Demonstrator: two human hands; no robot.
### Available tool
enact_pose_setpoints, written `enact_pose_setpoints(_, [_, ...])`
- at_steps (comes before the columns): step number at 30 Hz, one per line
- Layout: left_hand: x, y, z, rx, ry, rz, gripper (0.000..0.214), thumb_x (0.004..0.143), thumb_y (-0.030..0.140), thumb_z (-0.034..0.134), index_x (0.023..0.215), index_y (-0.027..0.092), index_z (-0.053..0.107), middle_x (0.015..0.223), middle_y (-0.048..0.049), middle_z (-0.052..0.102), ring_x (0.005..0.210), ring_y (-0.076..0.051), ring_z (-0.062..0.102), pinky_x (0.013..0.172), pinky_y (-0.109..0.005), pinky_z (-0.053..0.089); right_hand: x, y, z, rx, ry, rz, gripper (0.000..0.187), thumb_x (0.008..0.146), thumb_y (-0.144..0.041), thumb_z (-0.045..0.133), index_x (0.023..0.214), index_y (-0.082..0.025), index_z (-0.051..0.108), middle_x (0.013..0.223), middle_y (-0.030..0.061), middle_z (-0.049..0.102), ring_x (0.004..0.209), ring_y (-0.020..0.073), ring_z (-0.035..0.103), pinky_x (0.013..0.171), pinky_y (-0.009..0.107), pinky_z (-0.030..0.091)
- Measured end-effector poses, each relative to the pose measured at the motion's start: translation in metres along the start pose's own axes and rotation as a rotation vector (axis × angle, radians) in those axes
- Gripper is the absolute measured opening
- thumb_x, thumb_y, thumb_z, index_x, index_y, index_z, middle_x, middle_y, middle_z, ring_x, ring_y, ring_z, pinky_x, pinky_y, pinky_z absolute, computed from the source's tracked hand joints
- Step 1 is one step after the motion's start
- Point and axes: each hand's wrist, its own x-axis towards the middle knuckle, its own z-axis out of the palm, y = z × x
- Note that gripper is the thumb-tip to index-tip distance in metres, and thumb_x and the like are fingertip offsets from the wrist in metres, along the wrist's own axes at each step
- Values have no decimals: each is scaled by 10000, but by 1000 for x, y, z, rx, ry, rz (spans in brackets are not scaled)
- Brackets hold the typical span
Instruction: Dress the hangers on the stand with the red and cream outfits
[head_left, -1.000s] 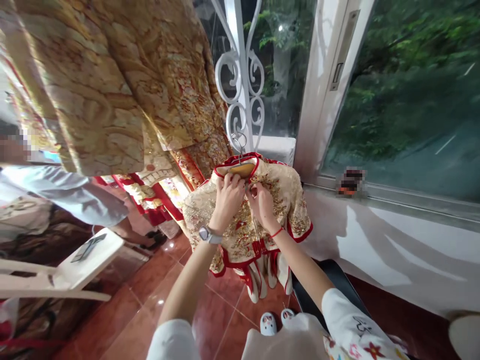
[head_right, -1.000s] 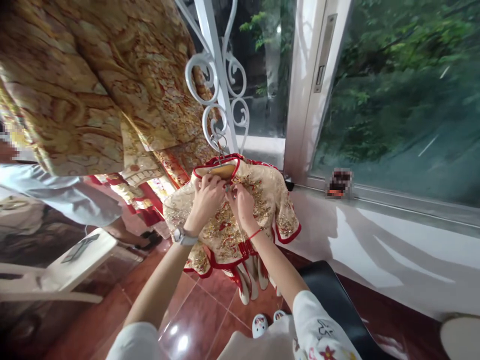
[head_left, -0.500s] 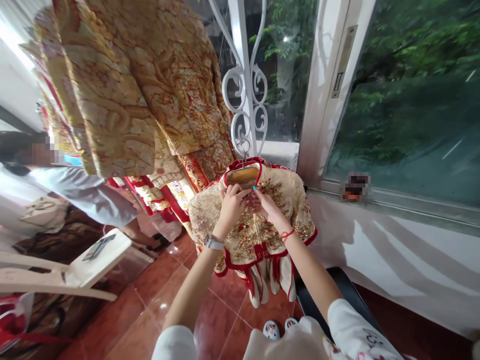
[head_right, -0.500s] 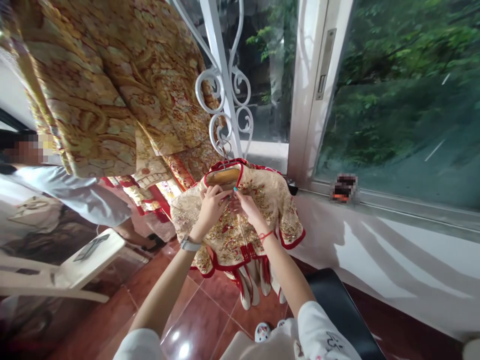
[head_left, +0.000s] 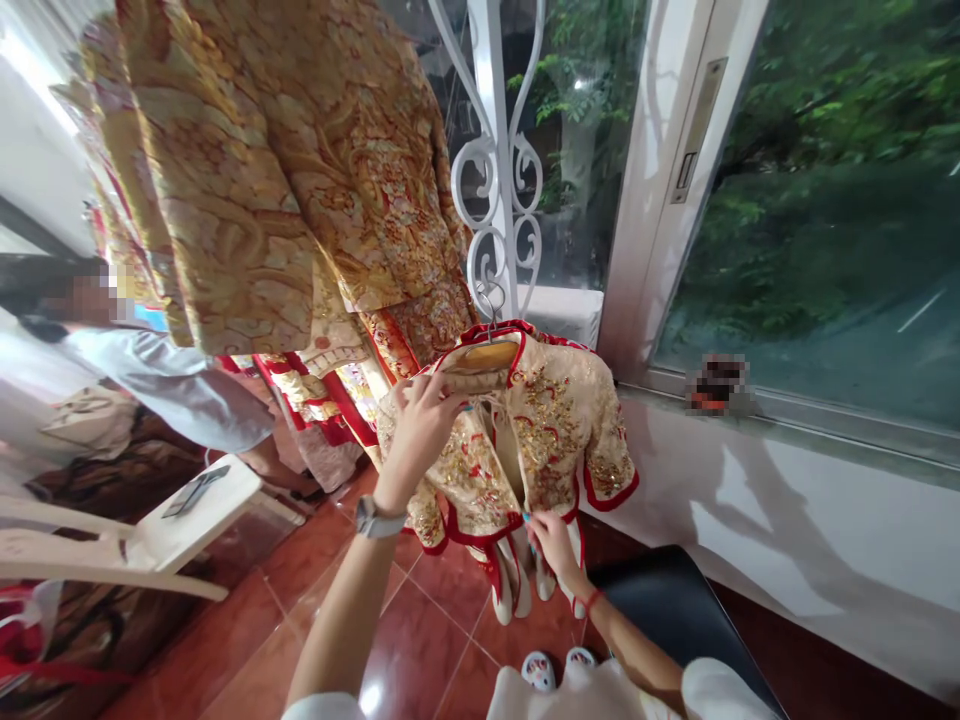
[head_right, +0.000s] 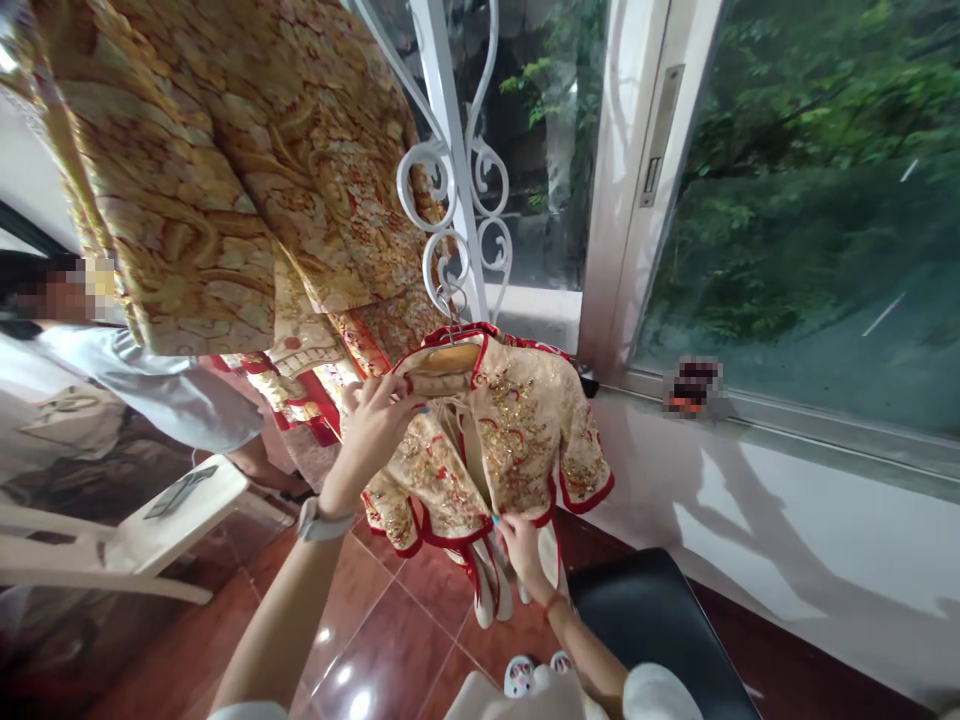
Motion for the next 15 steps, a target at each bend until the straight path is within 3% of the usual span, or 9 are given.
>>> enact_pose_setpoints(3, [-26, -28, -12, -56, 139, -173, 210, 930, 262, 563, 920, 249, 773, 1214, -129, 593, 1189, -348, 490, 1068, -611, 315, -25, 60, -10, -43, 14, 133, 371, 710, -533, 536, 465, -263, 467, 439, 60, 524, 357, 202, 447, 388, 358, 342])
enact_pose_setpoints(6, [-42, -50, -20, -111, 359, -426, 238, 943, 290, 533, 962, 237, 764, 1272, -146, 554, 1254, -372, 458, 1084, -655, 302, -24, 69, -34, -100, 99, 160, 363, 695, -531, 484, 451, -267, 437, 424, 65, 505, 364, 250, 495, 408, 415, 417])
enact_pose_setpoints(8, [-48, -51, -16, -163, 372, -490, 237, 937, 326, 545, 1061, 242, 728, 1349, -147, 512, 1314, -376, 432, 1114, -662, 287, -13, 51, -55, -151, 227, 140, 336, 718, -547, 471, 544, -262, 507, 531, 99, 580, 518, 324, 608, 547, 516, 509])
enact_pose_setpoints(10, [-55, -40, 2, -218, 301, -502, 449, 876, 391, 635, 1296, 238, 599, 1476, -170, 409, 1398, -389, 365, 1139, -660, 279, 3, 18, -69, -250, 442, -20, 367, 755, -560, 513, 814, -218, 630, 851, 185, 691, 880, 399, 676, 814, 614, 518])
enact_pose_setpoints(12, [-63, -23, 30, -230, 282, -570, 848, 781, 438, 726, 1499, 188, 350, 1573, -233, 263, 1474, -431, 247, 1147, -691, 244, 22, -25, -71, -431, 656, -343, 582, 774, -563, 604, 1185, -151, 593, 1283, 265, 597, 1259, 425, 529, 1032, 667, 399])
enact_pose_setpoints(13, [-68, -16, 45, -220, 302, -630, 947, 769, 434, 731, 1538, 155, 254, 1591, -267, 216, 1493, -450, 201, 1145, -713, 217, 33, -47, -68, -536, 676, -488, 704, 767, -558, 654, 1315, -133, 528, 1431, 280, 488, 1374, 433, 416, 1085, 692, 329])
enact_pose_setpoints(15, [-79, -10, 70, -206, 367, -722, 889, 822, 366, 657, 1546, 104, 212, 1591, -304, 225, 1508, -445, 189, 1155, -709, 198, 53, -84, -61, -691, 684, -589, 790, 769, -510, 709, 1423, -143, 459, 1579, 267, 303, 1486, 459, 203, 1112, 754, 210])
